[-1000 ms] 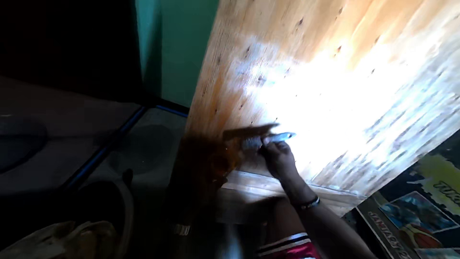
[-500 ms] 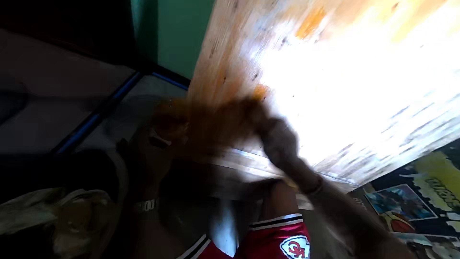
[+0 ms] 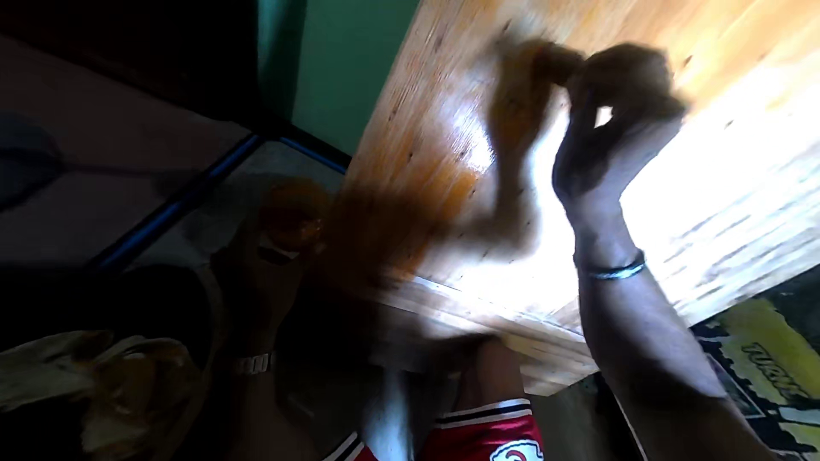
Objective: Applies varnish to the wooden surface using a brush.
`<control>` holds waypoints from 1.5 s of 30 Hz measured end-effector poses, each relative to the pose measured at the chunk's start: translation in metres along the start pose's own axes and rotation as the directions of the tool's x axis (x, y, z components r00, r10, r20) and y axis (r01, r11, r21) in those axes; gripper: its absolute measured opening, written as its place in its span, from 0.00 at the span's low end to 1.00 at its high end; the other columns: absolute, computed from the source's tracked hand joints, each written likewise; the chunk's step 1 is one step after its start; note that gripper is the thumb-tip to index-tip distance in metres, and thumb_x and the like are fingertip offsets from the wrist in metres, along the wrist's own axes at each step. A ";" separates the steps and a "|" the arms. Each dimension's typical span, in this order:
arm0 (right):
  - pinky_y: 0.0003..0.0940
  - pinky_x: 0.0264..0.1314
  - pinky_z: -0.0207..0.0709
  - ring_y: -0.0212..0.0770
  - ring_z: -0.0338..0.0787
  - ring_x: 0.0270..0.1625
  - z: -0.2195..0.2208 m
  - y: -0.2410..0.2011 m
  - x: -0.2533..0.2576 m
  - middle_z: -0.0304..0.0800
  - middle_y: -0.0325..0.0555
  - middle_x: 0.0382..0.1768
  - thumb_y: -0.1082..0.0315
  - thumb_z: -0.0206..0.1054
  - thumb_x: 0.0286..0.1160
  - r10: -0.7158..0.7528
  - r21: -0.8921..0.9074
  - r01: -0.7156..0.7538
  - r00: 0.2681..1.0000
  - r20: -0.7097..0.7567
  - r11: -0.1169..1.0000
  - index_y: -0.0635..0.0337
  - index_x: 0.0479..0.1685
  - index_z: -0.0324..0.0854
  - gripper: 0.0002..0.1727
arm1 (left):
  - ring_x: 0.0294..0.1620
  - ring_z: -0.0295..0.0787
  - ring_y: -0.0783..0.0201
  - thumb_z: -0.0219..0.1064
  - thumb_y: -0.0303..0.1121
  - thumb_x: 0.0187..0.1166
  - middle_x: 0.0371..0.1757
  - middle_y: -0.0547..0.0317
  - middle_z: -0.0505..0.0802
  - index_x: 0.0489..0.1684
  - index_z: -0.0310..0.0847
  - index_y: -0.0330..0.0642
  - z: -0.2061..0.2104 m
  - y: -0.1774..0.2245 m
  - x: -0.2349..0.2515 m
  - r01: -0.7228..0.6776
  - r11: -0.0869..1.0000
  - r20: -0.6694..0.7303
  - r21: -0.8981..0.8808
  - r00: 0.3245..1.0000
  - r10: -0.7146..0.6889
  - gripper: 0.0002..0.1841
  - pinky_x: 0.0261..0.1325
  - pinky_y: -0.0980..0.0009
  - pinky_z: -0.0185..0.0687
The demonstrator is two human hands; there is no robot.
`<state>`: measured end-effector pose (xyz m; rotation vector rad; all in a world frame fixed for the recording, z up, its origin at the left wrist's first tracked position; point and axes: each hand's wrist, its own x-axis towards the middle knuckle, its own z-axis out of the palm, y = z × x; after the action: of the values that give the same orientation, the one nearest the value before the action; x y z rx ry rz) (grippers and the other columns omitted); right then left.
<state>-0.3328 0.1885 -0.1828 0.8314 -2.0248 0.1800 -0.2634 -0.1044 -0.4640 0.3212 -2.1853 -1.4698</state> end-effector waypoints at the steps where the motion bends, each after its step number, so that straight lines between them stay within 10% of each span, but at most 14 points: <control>1: 0.41 0.60 0.85 0.44 0.89 0.57 0.001 -0.023 -0.024 0.88 0.57 0.56 0.72 0.61 0.83 0.063 -0.035 -0.058 0.984 0.164 0.998 0.69 0.57 0.84 0.12 | 0.45 0.91 0.51 0.86 0.54 0.59 0.64 0.47 0.89 0.85 0.68 0.55 0.001 -0.001 0.000 0.027 1.000 0.005 -0.012 1.000 -0.027 0.48 0.47 0.46 0.88; 4: 0.49 0.56 0.87 0.50 0.93 0.56 0.050 -0.083 -0.147 0.92 0.53 0.59 0.68 0.67 0.77 0.040 0.073 -0.088 0.865 0.501 0.993 0.58 0.64 0.88 0.17 | 0.44 0.93 0.52 0.86 0.52 0.61 0.64 0.46 0.89 0.84 0.69 0.54 -0.003 0.001 0.002 0.051 0.997 0.031 -0.050 0.998 -0.050 0.46 0.44 0.47 0.90; 7: 0.38 0.62 0.87 0.45 0.92 0.60 0.077 -0.115 -0.212 0.92 0.47 0.59 0.67 0.63 0.83 -0.152 0.278 -0.004 0.831 0.536 0.961 0.52 0.60 0.88 0.13 | 0.39 0.92 0.51 0.87 0.48 0.59 0.57 0.44 0.91 0.81 0.71 0.51 -0.007 0.004 0.002 0.069 0.996 0.028 -0.056 0.997 -0.068 0.45 0.40 0.47 0.90; 12: 0.43 0.60 0.89 0.42 0.94 0.54 0.017 -0.037 -0.112 0.95 0.48 0.51 0.68 0.67 0.77 0.155 0.089 -0.212 0.890 0.428 0.973 0.59 0.51 0.92 0.11 | 0.54 0.90 0.43 0.81 0.59 0.62 0.66 0.39 0.88 0.85 0.69 0.51 -0.005 -0.007 0.001 -0.027 1.000 0.027 0.003 0.999 0.026 0.47 0.56 0.42 0.86; 18: 0.37 0.62 0.84 0.42 0.90 0.55 -0.063 0.049 -0.011 0.89 0.57 0.53 0.69 0.62 0.87 0.070 -0.150 -0.068 0.997 0.012 0.986 0.70 0.50 0.85 0.11 | 0.50 0.91 0.49 0.83 0.58 0.59 0.59 0.44 0.91 0.79 0.75 0.51 0.000 -0.006 0.001 0.008 0.998 0.036 -0.065 0.999 -0.006 0.44 0.52 0.44 0.87; 23: 0.44 0.57 0.89 0.47 0.94 0.56 0.012 -0.048 -0.184 0.94 0.53 0.55 0.67 0.66 0.79 0.196 -0.043 -0.195 0.894 0.402 0.980 0.62 0.56 0.90 0.14 | 0.45 0.92 0.53 0.83 0.56 0.61 0.60 0.46 0.90 0.84 0.70 0.53 -0.002 -0.009 0.001 0.009 0.998 0.053 -0.067 0.999 -0.006 0.46 0.46 0.48 0.91; 27: 0.35 0.64 0.85 0.41 0.91 0.63 0.037 -0.087 -0.273 0.93 0.46 0.60 0.63 0.60 0.84 -0.054 0.196 -0.060 0.847 0.528 0.979 0.53 0.60 0.89 0.16 | 0.46 0.93 0.53 0.83 0.55 0.61 0.65 0.46 0.89 0.85 0.69 0.53 -0.002 -0.010 -0.001 -0.025 0.998 0.038 -0.055 0.999 0.027 0.47 0.45 0.48 0.91; 30: 0.37 0.64 0.88 0.38 0.94 0.57 0.009 -0.052 -0.214 0.96 0.46 0.54 0.66 0.61 0.84 0.190 0.164 -0.297 0.862 0.470 0.941 0.60 0.57 0.91 0.15 | 0.43 0.93 0.54 0.84 0.55 0.62 0.63 0.50 0.90 0.84 0.70 0.60 -0.001 -0.013 -0.001 -0.037 0.997 0.044 -0.067 0.998 0.040 0.44 0.41 0.49 0.91; 36: 0.43 0.57 0.86 0.44 0.93 0.49 -0.087 0.092 -0.020 0.93 0.57 0.49 0.62 0.61 0.87 0.068 -0.194 -0.037 0.986 0.154 0.980 0.68 0.50 0.87 0.16 | 0.48 0.92 0.44 0.81 0.54 0.66 0.56 0.39 0.91 0.75 0.76 0.41 -0.004 0.005 -0.005 -0.068 0.997 0.057 0.025 0.996 0.066 0.39 0.52 0.40 0.86; 39: 0.37 0.56 0.86 0.37 0.92 0.48 -0.091 0.105 0.002 0.91 0.50 0.45 0.62 0.59 0.89 0.099 -0.218 -0.087 0.994 0.043 0.972 0.66 0.51 0.84 0.15 | 0.49 0.92 0.50 0.81 0.60 0.64 0.58 0.45 0.91 0.79 0.73 0.50 0.003 -0.023 -0.009 -0.079 0.995 0.047 0.052 0.996 0.077 0.43 0.52 0.44 0.88; 45: 0.46 0.63 0.84 0.53 0.89 0.61 -0.012 -0.026 -0.212 0.88 0.61 0.59 0.69 0.64 0.80 0.154 -0.110 -0.124 0.928 0.339 0.986 0.65 0.57 0.88 0.14 | 0.41 0.92 0.65 0.81 0.57 0.66 0.62 0.54 0.90 0.83 0.69 0.56 0.009 -0.050 -0.016 -0.144 0.990 0.057 -0.011 0.988 0.144 0.43 0.35 0.63 0.91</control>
<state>-0.2324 0.2776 -0.3498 0.7007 -2.4075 0.0243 -0.2578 -0.1092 -0.5169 0.1172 -2.1980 -1.4229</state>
